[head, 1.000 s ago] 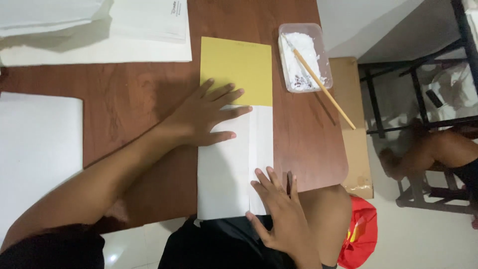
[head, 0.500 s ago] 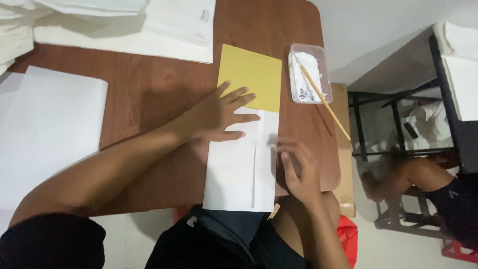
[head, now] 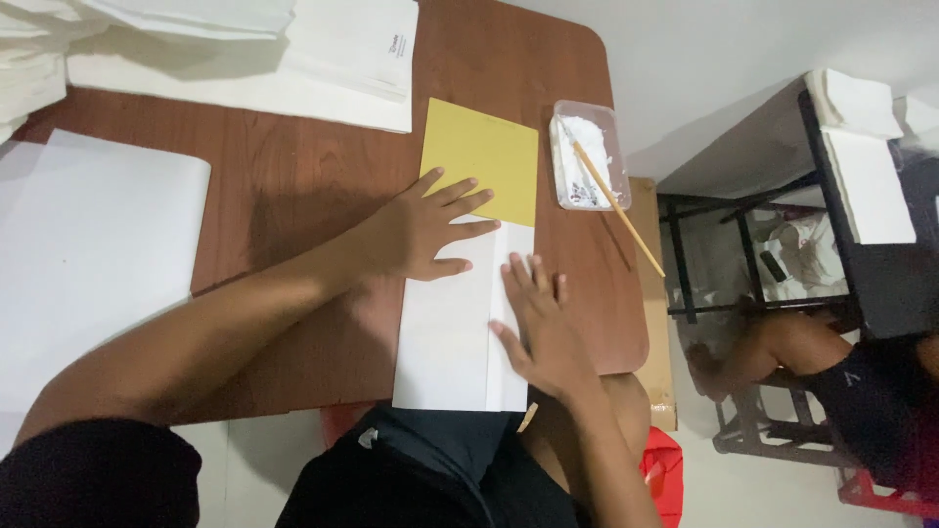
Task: Manually constructing a paper bag by folding paper over a template and applying glue with a brush.
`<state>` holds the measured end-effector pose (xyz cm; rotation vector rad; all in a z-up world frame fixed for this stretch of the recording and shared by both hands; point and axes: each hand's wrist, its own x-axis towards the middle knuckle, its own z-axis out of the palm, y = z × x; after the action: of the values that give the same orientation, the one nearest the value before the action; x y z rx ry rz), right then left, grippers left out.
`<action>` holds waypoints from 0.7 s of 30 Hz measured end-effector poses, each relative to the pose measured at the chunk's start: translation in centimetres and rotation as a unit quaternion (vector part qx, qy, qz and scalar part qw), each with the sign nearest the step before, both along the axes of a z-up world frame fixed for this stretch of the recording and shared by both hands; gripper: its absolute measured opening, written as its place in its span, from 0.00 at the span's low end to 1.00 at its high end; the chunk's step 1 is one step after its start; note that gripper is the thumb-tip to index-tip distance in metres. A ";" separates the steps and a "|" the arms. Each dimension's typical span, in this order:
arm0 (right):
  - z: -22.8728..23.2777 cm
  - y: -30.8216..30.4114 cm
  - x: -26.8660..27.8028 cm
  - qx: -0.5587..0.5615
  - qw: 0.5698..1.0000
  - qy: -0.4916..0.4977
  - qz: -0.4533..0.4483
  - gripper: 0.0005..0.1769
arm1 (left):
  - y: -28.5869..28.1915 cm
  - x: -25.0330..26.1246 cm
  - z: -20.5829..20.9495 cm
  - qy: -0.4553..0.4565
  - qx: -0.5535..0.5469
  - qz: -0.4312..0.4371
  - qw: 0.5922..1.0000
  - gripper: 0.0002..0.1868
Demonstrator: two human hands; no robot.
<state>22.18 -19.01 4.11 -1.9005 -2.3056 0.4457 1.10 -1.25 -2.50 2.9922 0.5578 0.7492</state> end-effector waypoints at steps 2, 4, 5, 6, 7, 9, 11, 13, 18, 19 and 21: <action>0.3 -0.8 -0.6 -0.025 1.000 -0.001 0.017 0.41 | -0.1 0.0 0.6 0.026 -0.001 0.012 1.000 0.31; 0.3 -1.4 -0.7 -0.035 0.999 -0.007 0.025 0.44 | -0.5 -0.2 1.2 0.046 0.012 0.019 0.999 0.31; 0.3 -1.6 -0.8 -0.046 0.998 -0.012 0.034 0.48 | -0.7 -0.3 1.5 0.067 0.026 0.028 0.997 0.31; 0.1 -1.9 -0.7 -0.045 0.998 -0.012 0.034 0.48 | -0.7 -0.1 1.0 0.068 0.027 0.028 0.997 0.31; -0.1 -2.1 -0.7 -0.049 0.997 -0.033 0.044 0.52 | -0.5 0.1 0.7 0.070 0.026 0.024 0.997 0.30; -0.2 -2.8 -0.8 -0.052 0.996 -0.055 0.050 0.56 | -0.2 0.5 1.0 0.071 0.026 0.017 0.997 0.29; 0.0 -3.8 -1.0 -0.063 0.995 -0.046 0.064 0.61 | -0.1 0.9 2.3 0.267 -0.058 0.038 0.961 0.34; 0.5 -5.9 -1.8 -0.028 0.996 -0.041 0.076 0.60 | 0.3 1.1 1.1 0.223 -0.055 0.015 0.973 0.33; 0.1 -10.7 -3.2 -0.001 0.996 -0.028 0.088 0.61 | 0.3 1.3 0.5 0.178 -0.045 -0.010 0.983 0.33; 0.0 -11.5 -3.5 -0.002 0.995 -0.040 0.090 0.61 | 0.3 1.2 0.6 0.177 -0.049 -0.005 0.983 0.32; 0.1 -12.9 -4.1 -0.002 0.994 -0.054 0.093 0.62 | 0.2 0.9 0.5 0.174 -0.053 0.001 0.983 0.32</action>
<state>18.11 -31.94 4.19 -1.7605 -2.5660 0.3757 2.01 -1.03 -2.00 3.0349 0.5869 0.1831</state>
